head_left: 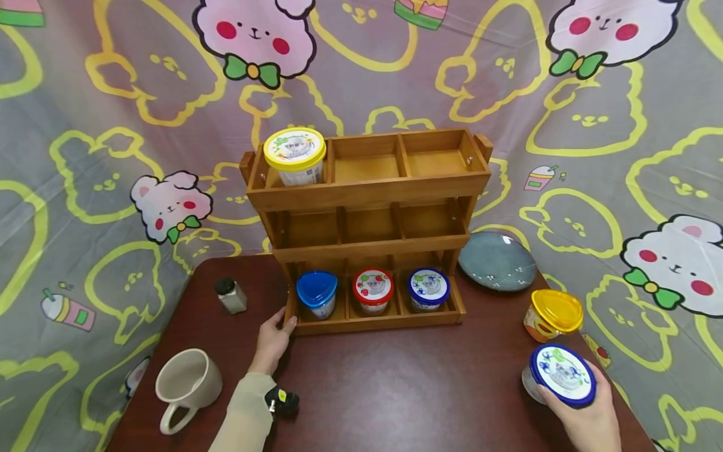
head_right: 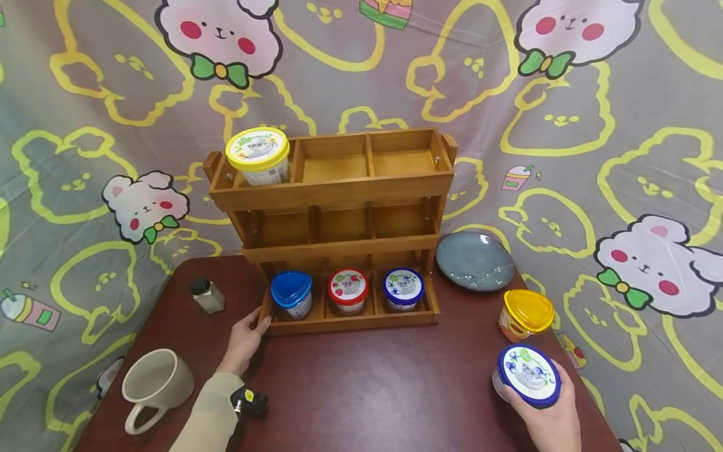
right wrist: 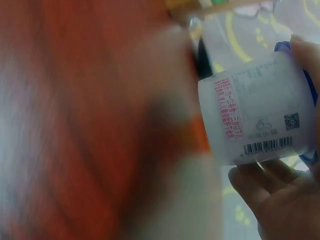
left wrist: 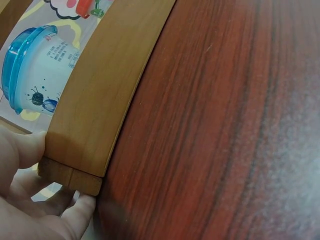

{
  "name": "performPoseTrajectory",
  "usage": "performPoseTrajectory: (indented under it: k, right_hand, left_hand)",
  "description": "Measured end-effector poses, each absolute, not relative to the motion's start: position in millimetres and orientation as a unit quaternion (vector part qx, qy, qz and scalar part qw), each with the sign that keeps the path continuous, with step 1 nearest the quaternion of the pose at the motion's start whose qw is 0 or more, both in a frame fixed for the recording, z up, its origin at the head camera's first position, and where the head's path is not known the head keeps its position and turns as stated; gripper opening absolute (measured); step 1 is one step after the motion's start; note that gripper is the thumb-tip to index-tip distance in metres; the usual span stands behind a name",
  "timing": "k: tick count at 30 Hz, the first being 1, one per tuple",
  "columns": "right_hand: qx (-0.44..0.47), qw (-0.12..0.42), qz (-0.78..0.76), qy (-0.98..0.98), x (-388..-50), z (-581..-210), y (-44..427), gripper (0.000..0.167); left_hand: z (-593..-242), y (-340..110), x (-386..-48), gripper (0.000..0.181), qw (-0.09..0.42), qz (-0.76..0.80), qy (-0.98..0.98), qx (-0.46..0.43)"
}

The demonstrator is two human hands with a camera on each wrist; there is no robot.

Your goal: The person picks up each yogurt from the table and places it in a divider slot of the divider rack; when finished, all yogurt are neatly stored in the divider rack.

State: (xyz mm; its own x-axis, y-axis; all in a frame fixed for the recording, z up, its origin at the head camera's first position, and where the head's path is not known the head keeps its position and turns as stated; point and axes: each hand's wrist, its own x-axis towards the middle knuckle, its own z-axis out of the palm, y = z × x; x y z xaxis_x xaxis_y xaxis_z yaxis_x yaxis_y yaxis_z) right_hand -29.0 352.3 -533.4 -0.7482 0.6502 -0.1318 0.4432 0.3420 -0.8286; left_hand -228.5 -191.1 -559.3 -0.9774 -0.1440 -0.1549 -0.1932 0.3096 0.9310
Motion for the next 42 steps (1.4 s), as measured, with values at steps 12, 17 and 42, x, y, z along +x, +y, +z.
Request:
performPoseTrajectory:
  k: [12,17,42]
  right_hand:
    - [-0.237,0.065,0.452,-0.858,-42,-502,302,0.128]
    - [-0.174,0.078,0.442,-0.877,-44,-500,280,0.122]
    - [0.081,0.147,0.431,-0.887,-93,-385,232,0.114]
  left_hand:
    - [-558,-193,-228,0.056,0.024,0.577,0.809,-0.111]
    - [-557,-193,-228,0.055,0.022,0.583,0.805,-0.109]
    - [-558,-190,-227,0.054,0.009,0.596,0.796,-0.105]
